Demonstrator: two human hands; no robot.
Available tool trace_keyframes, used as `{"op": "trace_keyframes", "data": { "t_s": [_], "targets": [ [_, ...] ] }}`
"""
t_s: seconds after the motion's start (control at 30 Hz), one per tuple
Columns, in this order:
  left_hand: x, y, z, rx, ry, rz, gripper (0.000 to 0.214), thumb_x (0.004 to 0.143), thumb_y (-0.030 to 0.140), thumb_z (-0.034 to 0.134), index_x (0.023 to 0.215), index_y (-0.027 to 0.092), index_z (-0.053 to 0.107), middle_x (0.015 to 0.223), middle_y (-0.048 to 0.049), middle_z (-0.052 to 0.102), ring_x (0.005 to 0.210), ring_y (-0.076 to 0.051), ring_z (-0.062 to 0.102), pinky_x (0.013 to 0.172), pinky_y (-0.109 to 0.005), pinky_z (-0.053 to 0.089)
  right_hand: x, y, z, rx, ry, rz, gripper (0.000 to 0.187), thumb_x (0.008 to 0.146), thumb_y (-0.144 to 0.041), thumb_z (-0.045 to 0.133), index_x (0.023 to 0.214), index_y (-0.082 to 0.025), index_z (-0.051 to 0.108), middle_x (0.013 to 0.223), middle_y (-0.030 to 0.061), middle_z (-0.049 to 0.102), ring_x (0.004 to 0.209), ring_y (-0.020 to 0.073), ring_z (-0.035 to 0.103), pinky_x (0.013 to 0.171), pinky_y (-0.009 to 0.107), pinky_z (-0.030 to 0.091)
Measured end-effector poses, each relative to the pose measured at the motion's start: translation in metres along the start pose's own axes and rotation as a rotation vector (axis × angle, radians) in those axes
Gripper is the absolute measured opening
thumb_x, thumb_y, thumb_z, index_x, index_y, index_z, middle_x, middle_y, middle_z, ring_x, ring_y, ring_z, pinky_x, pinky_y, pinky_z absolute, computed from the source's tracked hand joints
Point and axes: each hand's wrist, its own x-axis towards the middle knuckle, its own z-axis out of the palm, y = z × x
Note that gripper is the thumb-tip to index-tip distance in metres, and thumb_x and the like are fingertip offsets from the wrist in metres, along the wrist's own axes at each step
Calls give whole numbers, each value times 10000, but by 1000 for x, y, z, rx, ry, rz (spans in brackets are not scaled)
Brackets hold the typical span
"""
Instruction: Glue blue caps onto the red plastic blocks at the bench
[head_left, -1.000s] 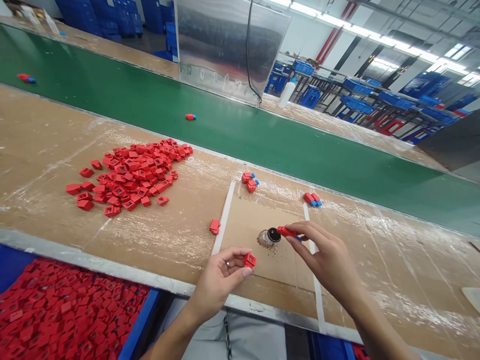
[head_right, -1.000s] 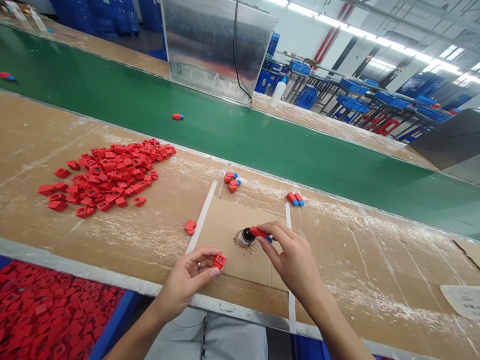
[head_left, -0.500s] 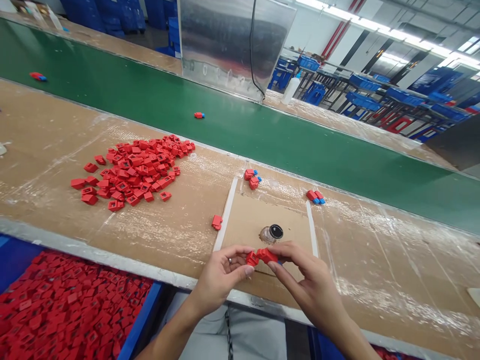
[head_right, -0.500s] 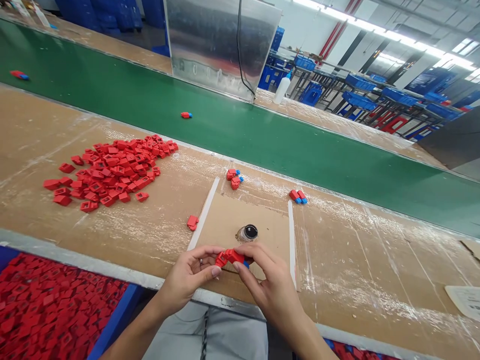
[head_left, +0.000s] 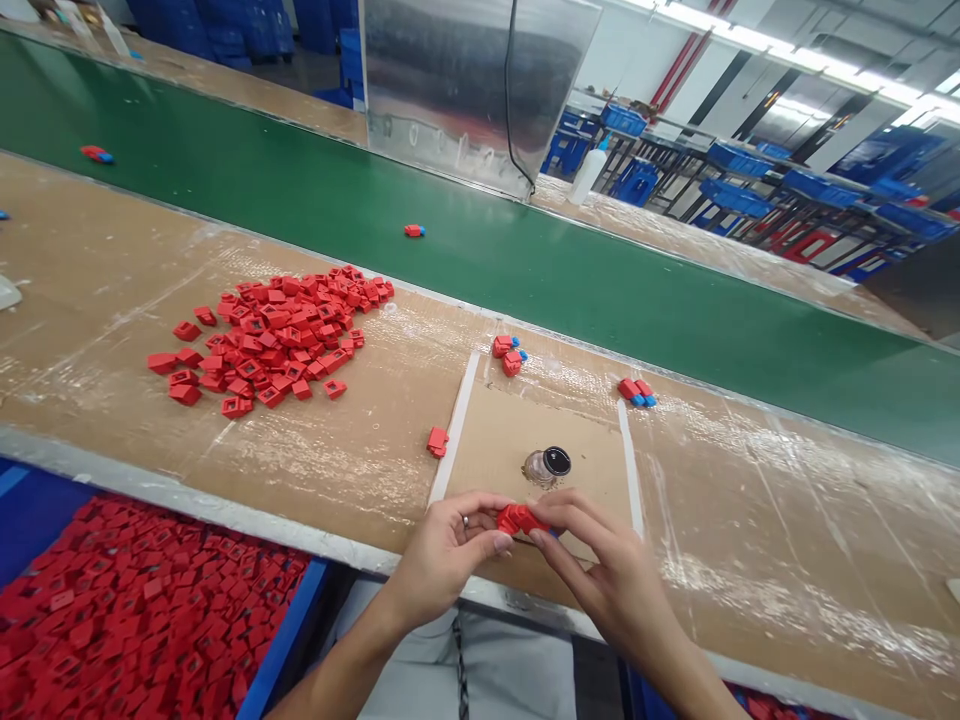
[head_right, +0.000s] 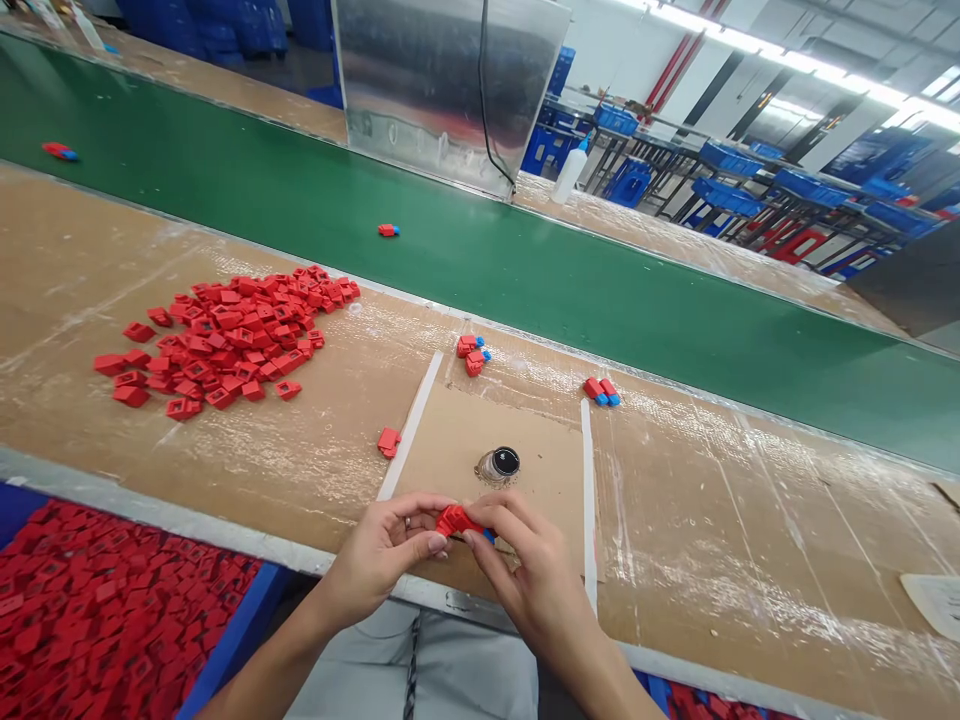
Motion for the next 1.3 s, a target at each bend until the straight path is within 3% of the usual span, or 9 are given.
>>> {"op": "trace_keyframes", "data": {
  "t_s": [0.5, 0.6, 0.77, 0.9, 1.07, 1.3],
  "targets": [
    [-1, 4, -1, 61, -62, -120, 248, 804, 137, 650, 1037, 138, 735, 765, -37, 705, 713, -145, 634, 705, -264, 514, 3, 3, -8, 101, -295, 147, 209, 1003, -235, 487, 850, -190, 622, 896, 47, 587, 823, 175, 576, 732, 281, 446],
    [-1, 4, -1, 66, -60, -105, 236, 807, 145, 659, 1032, 132, 730, 765, -38, 699, 707, -141, 624, 702, -262, 508, -3, 6, -2, 128, -230, 148, 167, 1004, -240, 492, 910, -202, 625, 939, 42, 601, 856, 170, 585, 758, 276, 452],
    [0, 3, 0, 87, -28, -67, 302, 813, 213, 707, 1104, 133, 696, 783, -32, 684, 724, -139, 623, 728, -267, 500, -15, 9, 12, 143, -7, 110, 110, 998, -220, 514, 1058, -233, 605, 982, 30, 618, 850, 142, 596, 729, 231, 470],
    [0, 7, 1, 179, -48, -59, 330, 857, 275, 676, 1155, 134, 670, 732, -9, 629, 654, -119, 584, 642, -241, 473, -17, 8, 16, 84, 128, 51, 118, 989, -199, 526, 1068, -232, 606, 1007, 50, 625, 912, 153, 612, 751, 223, 491],
    [2, 10, 1, 217, -89, -57, 262, 889, 286, 628, 1090, 127, 678, 665, 22, 563, 554, -82, 503, 548, -204, 393, -15, 10, 22, 47, 157, -10, 139, 982, -174, 517, 1070, -214, 618, 1010, 81, 627, 936, 179, 631, 804, 260, 519],
    [2, 8, -3, 290, -118, -97, 195, 915, 290, 571, 973, 132, 669, 660, 1, 582, 542, -93, 516, 529, -208, 419, -12, 9, 24, 72, 92, -33, 203, 987, -132, 456, 1057, -217, 626, 960, 74, 604, 836, 170, 618, 715, 251, 507]
  ]
}}
